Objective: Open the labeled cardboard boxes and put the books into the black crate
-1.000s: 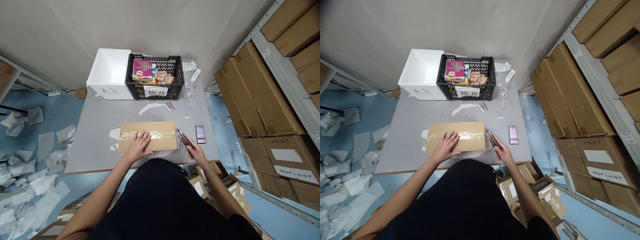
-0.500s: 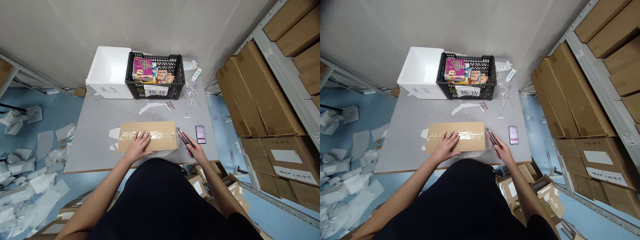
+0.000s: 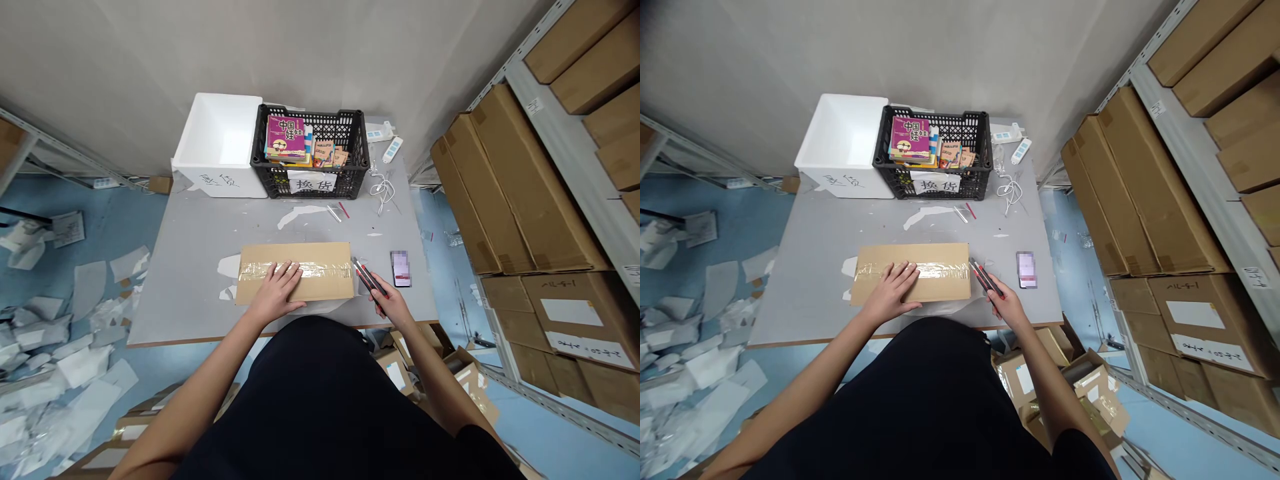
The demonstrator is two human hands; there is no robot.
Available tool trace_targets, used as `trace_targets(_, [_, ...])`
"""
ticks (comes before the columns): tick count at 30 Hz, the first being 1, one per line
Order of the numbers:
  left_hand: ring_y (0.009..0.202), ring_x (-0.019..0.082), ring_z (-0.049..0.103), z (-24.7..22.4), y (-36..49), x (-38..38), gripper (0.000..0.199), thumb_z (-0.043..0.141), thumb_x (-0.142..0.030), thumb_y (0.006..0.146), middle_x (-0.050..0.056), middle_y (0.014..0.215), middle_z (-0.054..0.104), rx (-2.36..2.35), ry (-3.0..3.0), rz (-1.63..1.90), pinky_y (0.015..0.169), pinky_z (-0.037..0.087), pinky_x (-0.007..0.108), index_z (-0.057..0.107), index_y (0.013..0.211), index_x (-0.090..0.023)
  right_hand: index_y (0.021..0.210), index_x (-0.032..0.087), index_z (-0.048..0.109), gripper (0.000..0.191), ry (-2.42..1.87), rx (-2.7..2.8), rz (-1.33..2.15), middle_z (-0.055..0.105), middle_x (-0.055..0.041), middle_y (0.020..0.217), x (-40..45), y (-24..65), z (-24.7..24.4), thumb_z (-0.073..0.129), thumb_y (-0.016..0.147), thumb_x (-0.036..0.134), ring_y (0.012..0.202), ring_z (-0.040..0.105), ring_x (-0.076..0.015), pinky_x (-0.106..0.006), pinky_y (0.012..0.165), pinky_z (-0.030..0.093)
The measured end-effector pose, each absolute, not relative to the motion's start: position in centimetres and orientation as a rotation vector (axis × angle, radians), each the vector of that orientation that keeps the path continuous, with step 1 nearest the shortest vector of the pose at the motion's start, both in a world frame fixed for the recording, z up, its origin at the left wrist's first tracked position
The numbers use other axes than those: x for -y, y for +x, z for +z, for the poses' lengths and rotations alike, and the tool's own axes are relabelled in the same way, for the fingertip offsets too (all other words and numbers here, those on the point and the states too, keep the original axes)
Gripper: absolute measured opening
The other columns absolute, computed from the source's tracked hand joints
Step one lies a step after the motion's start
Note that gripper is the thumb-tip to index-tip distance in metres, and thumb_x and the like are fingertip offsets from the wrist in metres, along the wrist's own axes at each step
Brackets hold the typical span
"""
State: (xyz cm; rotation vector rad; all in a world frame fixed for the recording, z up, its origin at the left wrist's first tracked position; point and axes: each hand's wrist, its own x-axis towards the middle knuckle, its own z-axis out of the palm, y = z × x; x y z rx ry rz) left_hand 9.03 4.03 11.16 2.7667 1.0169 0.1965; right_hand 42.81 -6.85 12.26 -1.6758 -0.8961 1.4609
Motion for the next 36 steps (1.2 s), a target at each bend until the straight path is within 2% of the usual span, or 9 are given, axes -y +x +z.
trace_targets(9, [0.144,0.035,0.026,11.0,9.4,-3.8,0.081,0.050,-0.064,0.085,0.015,0.152,0.038,-1.067,2.775,0.195,0.117,0.016,0.059,0.031,0.150,-0.019,0.147,0.027,0.041,0.068,-1.685,1.093,1.666,0.055,0.0057,0.065,5.8,46.5,13.8,0.062,0.083,0.038,0.039,0.045,-0.0067,-0.018,0.033,0.034])
trace_targets(14, [0.144,0.035,0.026,11.0,9.3,-3.7,0.081,0.049,-0.064,0.086,0.016,0.152,0.038,-1.070,2.778,0.205,0.117,0.016,0.059,0.031,0.150,-0.018,0.149,0.027,0.037,0.070,-1.657,1.124,1.722,0.054,0.0051,0.067,5.8,47.0,13.3,0.061,0.084,0.040,0.040,0.044,-0.0067,-0.018,0.035,0.034])
trace_targets(17, [0.144,0.034,0.025,11.0,9.3,-3.8,0.081,0.049,-0.064,0.086,0.016,0.151,0.038,-1.066,2.777,0.212,0.118,0.015,0.058,0.030,0.150,-0.017,0.148,0.026,0.039,0.069,-1.667,1.185,1.704,0.058,0.0031,0.071,5.5,47.5,12.8,0.060,0.084,0.041,0.043,0.044,-0.0068,-0.019,0.037,0.034])
trace_targets(24, [0.145,0.033,0.024,11.2,9.3,-3.9,0.077,0.049,-0.061,0.087,0.013,0.152,0.038,-1.049,2.761,0.203,0.118,0.015,0.058,0.030,0.150,-0.021,0.135,0.025,0.057,0.058,-1.722,1.306,1.456,0.068,-0.0039,0.091,5.3,47.9,11.9,0.064,0.080,0.041,0.054,0.046,-0.0100,-0.022,0.049,0.042])
trace_targets(29, [0.145,0.034,0.022,11.1,9.2,-4.0,0.080,0.051,-0.060,0.086,0.013,0.153,0.036,-1.031,2.769,0.205,0.118,0.014,0.059,0.028,0.151,-0.020,0.141,0.027,0.050,0.062,-1.716,1.281,1.477,0.067,-0.0035,0.104,5.5,47.3,10.8,0.059,0.082,0.043,0.052,0.043,-0.0091,-0.024,0.051,0.043])
trace_targets(36, [0.145,0.035,0.023,10.8,9.4,-4.1,0.077,0.053,-0.058,0.087,0.013,0.153,0.036,-1.056,2.753,0.191,0.118,0.013,0.059,0.030,0.150,-0.021,0.143,0.028,0.047,0.059,-1.787,1.289,1.340,0.066,-0.0008,0.085,6.7,45.3,10.7,0.052,0.086,0.040,0.047,0.042,-0.0092,-0.024,0.049,0.043])
